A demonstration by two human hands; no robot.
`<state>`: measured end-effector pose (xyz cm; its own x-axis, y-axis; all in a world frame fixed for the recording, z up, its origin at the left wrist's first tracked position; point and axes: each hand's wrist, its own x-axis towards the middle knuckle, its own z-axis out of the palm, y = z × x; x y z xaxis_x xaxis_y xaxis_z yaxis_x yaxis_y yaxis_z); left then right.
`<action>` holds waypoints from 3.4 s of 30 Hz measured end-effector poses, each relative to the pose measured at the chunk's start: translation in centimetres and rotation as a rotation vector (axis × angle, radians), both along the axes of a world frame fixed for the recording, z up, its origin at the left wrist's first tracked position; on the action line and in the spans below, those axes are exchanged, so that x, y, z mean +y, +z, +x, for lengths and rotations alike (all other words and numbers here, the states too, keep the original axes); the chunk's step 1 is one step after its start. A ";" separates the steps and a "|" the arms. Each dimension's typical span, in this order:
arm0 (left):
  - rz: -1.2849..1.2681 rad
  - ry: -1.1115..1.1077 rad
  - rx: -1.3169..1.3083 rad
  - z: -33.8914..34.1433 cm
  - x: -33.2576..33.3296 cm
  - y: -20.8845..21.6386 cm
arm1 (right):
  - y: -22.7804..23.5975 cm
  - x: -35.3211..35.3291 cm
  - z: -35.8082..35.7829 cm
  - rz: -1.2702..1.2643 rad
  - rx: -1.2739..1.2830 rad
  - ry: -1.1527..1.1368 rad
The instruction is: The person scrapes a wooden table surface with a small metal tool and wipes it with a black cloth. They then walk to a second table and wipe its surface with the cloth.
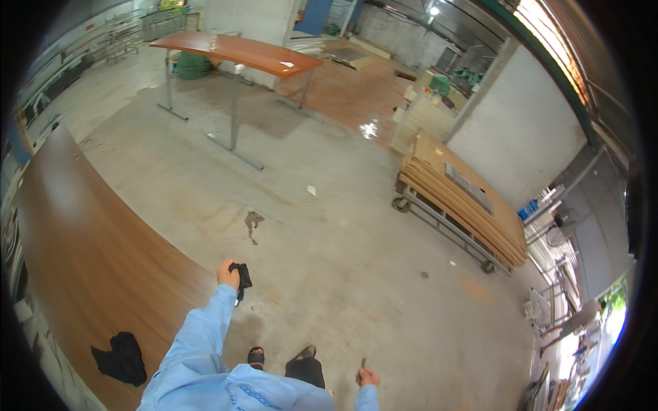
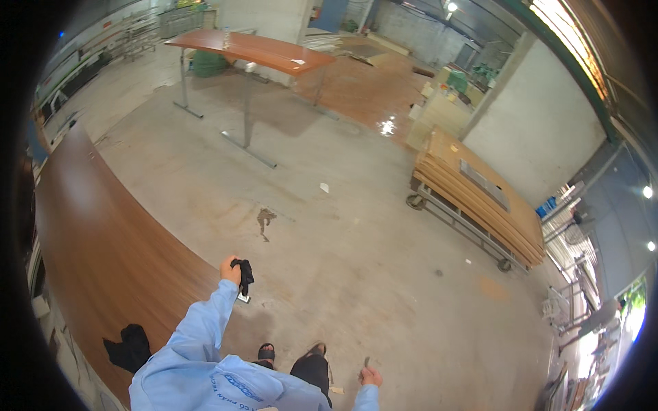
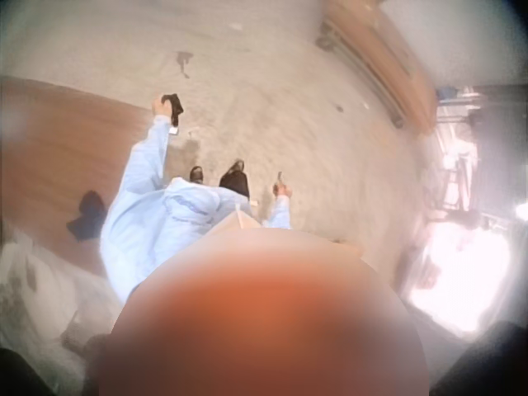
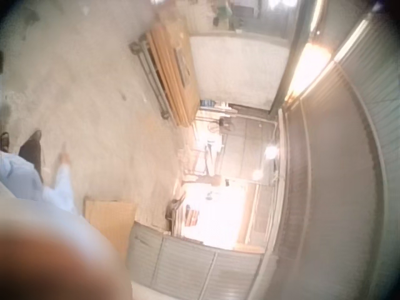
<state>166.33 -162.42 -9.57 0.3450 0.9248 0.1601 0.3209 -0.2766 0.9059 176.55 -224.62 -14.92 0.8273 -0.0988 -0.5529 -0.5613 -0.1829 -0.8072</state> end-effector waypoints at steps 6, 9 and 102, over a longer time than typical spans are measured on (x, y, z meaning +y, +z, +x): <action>-0.258 0.408 -0.106 -9.3 -6.7 0.3 | -0.5 19.2 12.6 0.064 -0.016 0.657; -0.284 0.649 -0.025 -14.9 -10.0 0.6 | 1.2 29.5 14.9 0.213 0.058 0.940; -0.716 0.590 -0.602 84.1 84.8 13.4 | 7.7 113.9 130.5 0.030 -0.282 0.836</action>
<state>250.44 -77.58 3.83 -0.1349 0.8646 -0.4840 -0.3168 0.4252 0.8478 307.05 -110.68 -7.18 0.7282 0.6111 -0.3102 -0.0327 -0.4211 -0.9064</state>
